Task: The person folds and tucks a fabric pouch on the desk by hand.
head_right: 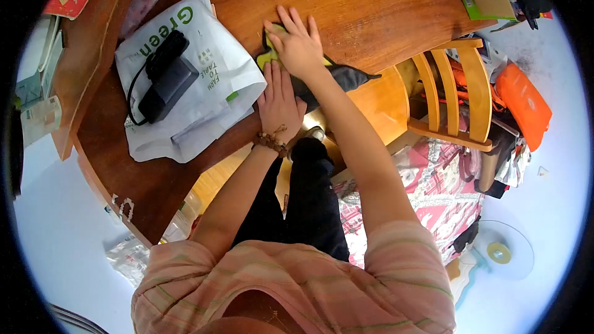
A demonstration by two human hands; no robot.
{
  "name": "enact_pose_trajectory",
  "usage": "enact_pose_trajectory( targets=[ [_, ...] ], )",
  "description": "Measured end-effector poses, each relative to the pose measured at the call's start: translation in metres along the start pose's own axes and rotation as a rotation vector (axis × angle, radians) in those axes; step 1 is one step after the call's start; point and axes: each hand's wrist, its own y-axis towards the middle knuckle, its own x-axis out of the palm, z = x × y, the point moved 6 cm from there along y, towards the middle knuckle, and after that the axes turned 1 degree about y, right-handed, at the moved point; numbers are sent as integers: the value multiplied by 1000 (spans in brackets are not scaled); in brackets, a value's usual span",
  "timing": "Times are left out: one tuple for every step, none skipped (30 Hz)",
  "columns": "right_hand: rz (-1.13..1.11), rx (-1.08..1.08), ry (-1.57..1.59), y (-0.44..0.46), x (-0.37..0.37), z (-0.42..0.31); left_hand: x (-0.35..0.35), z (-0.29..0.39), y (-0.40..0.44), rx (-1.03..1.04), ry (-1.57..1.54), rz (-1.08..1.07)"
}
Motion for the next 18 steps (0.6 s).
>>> enact_pose_trajectory(
  targets=[
    [13, -20, -12, 18, 6, -3, 0, 0, 4, -5, 0, 0],
    [11, -28, -8, 30, 9, -5, 1, -2, 13, -35, -92, 24],
    [12, -34, -20, 37, 14, -6, -1, -6, 17, -63, -179, 43],
    [18, -31, -33, 39, 17, -7, -5, -7, 17, -59, -172, 36],
    [40, -30, -7, 28, 13, -4, -6, -7, 18, -59, -132, -22],
    [47, -28, -12, 13, 7, -1, -6, -7, 21, -59, -95, -71],
    [13, -3, 1, -6, 1, 1, -1, -11, 17, -31, -85, -49],
    [-26, 25, 14, -24, -1, 3, 0, -10, 10, -27, -91, -48],
    [-30, 26, -1, -33, -4, 1, -3, -7, 5, -8, -61, -37],
    [-33, 16, -5, -27, -3, 1, -5, -6, 4, 5, -28, -19],
    [-30, 15, -4, -18, 0, 1, 1, -9, 5, -69, -129, -80],
    [-27, 17, -2, -8, 1, -1, -3, -7, 9, -77, -128, -80],
    [0, -9, 3, 9, 6, -4, -4, -6, 13, -74, -106, -76],
    [-3, -13, 3, 28, 10, -4, -4, -5, 19, -71, -85, -69],
    [21, -19, -22, 42, 15, -3, 1, -8, 21, -59, -107, -32],
    [48, -23, -46, 49, 15, -3, 1, -9, 25, -59, -106, -34],
    [52, -30, -23, 48, 12, -3, -1, -9, 29, -36, -29, -8],
    [49, -21, -25, 36, 10, 0, -4, -7, 28, -13, 43, 14]
  ],
)
